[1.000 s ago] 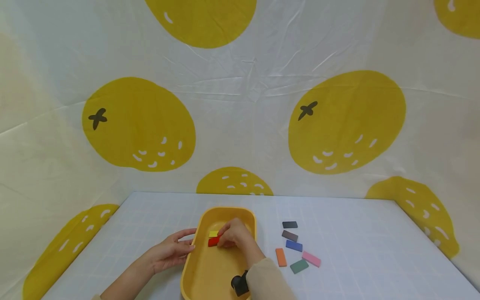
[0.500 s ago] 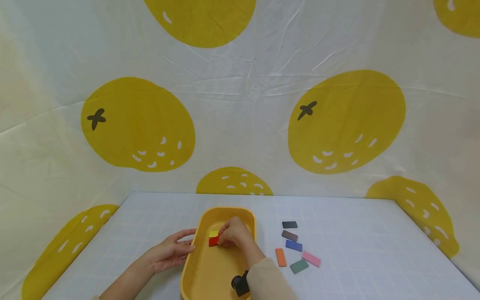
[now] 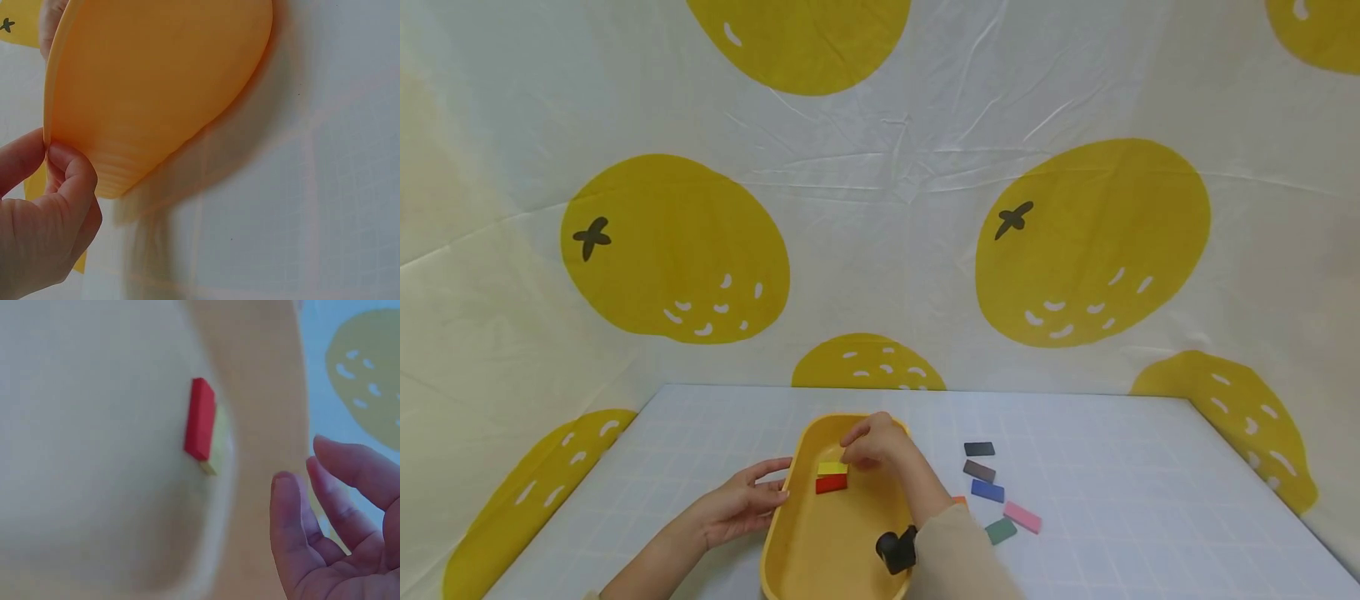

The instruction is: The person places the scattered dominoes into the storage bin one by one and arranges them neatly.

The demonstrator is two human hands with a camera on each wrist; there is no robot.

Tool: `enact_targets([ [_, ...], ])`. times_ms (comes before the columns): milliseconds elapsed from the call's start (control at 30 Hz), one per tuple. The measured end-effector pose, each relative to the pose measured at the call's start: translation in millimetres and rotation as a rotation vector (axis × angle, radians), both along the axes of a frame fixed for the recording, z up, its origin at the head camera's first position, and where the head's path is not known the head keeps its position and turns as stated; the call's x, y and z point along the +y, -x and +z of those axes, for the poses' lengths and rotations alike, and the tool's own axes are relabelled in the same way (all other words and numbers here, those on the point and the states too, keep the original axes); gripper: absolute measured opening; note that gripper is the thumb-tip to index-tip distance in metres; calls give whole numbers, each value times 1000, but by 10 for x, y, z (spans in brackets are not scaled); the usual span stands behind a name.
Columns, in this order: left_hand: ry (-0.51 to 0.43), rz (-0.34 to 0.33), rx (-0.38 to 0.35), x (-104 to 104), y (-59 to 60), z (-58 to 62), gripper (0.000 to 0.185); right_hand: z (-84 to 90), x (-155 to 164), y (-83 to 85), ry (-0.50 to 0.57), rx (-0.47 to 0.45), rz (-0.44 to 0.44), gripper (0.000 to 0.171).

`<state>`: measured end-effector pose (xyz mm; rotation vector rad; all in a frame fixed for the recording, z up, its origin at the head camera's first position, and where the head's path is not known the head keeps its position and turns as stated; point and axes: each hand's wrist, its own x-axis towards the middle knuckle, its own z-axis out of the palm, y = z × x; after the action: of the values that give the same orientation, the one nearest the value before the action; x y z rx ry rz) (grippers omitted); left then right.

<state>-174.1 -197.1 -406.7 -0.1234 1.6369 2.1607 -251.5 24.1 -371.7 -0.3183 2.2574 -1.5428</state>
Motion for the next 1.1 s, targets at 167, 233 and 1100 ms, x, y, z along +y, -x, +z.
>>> enact_targets([
  [167, -3, 4, 1, -1, 7, -5, 63, 95, 122, 62, 21, -23, -30, 27],
  [233, -4, 5, -2, -2, 6, -5, 63, 134, 187, 73, 18, -25, -30, 26],
  [1100, -2, 20, -12, 20, -4, -9, 63, 381, 1212, 56, -119, 26, -18, 31],
])
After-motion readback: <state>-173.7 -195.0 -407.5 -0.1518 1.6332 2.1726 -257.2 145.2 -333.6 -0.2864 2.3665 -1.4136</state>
